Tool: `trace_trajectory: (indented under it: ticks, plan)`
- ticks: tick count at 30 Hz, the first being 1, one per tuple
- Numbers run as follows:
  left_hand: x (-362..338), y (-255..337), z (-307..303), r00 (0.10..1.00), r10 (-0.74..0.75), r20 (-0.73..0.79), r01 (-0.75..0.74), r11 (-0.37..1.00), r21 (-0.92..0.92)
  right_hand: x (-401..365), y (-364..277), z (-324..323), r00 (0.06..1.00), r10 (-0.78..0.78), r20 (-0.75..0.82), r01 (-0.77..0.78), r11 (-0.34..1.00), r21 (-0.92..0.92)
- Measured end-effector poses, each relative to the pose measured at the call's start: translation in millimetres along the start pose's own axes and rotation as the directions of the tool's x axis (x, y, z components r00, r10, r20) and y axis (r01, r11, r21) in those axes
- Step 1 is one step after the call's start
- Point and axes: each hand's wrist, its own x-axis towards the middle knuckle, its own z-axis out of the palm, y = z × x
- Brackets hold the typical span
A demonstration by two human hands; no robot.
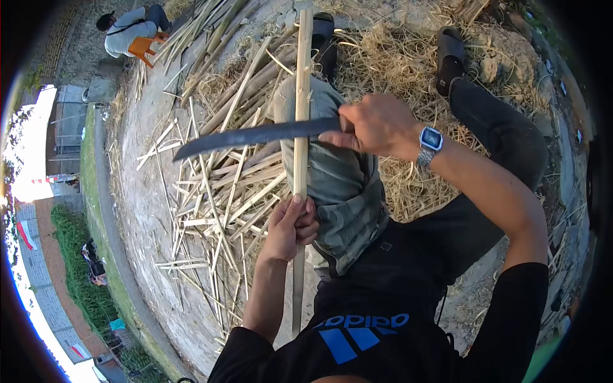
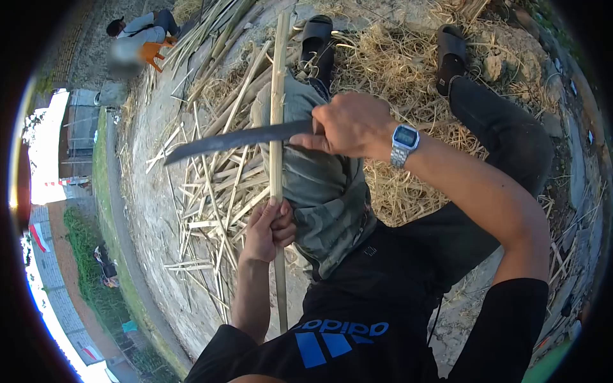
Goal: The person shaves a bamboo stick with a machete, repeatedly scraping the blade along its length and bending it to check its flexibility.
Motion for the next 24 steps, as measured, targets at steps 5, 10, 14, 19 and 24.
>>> trace_trajectory:
  ticks: [5, 10, 14, 19, 24]
  plan:
    - [-4, 12, 19, 0.998, 0.040, 0.040, -0.038, 0.999, -0.030, 22, 18, -3, 0.969, 0.220, 0.111, -0.232, 0.967, 0.107]
    - [2, -4, 1, 0.993, 0.048, 0.111, -0.061, 0.992, 0.114, -20, -5, -2, 0.994, -0.103, 0.024, 0.102, 0.995, 0.009]
    - [3, -21, 5, 0.971, 0.142, 0.194, -0.143, 0.990, -0.010, 12, 41, -28, 0.948, 0.305, 0.094, -0.300, 0.952, -0.066]
    - [11, -13, 14, 0.954, 0.156, 0.254, -0.194, 0.973, 0.129, -24, 17, -53, 0.946, 0.318, 0.061, -0.313, 0.947, -0.074]
    - [11, -2, 23, 0.926, 0.120, 0.357, -0.226, 0.935, 0.272, -70, -36, -41, 0.962, 0.269, 0.053, -0.264, 0.960, -0.092]
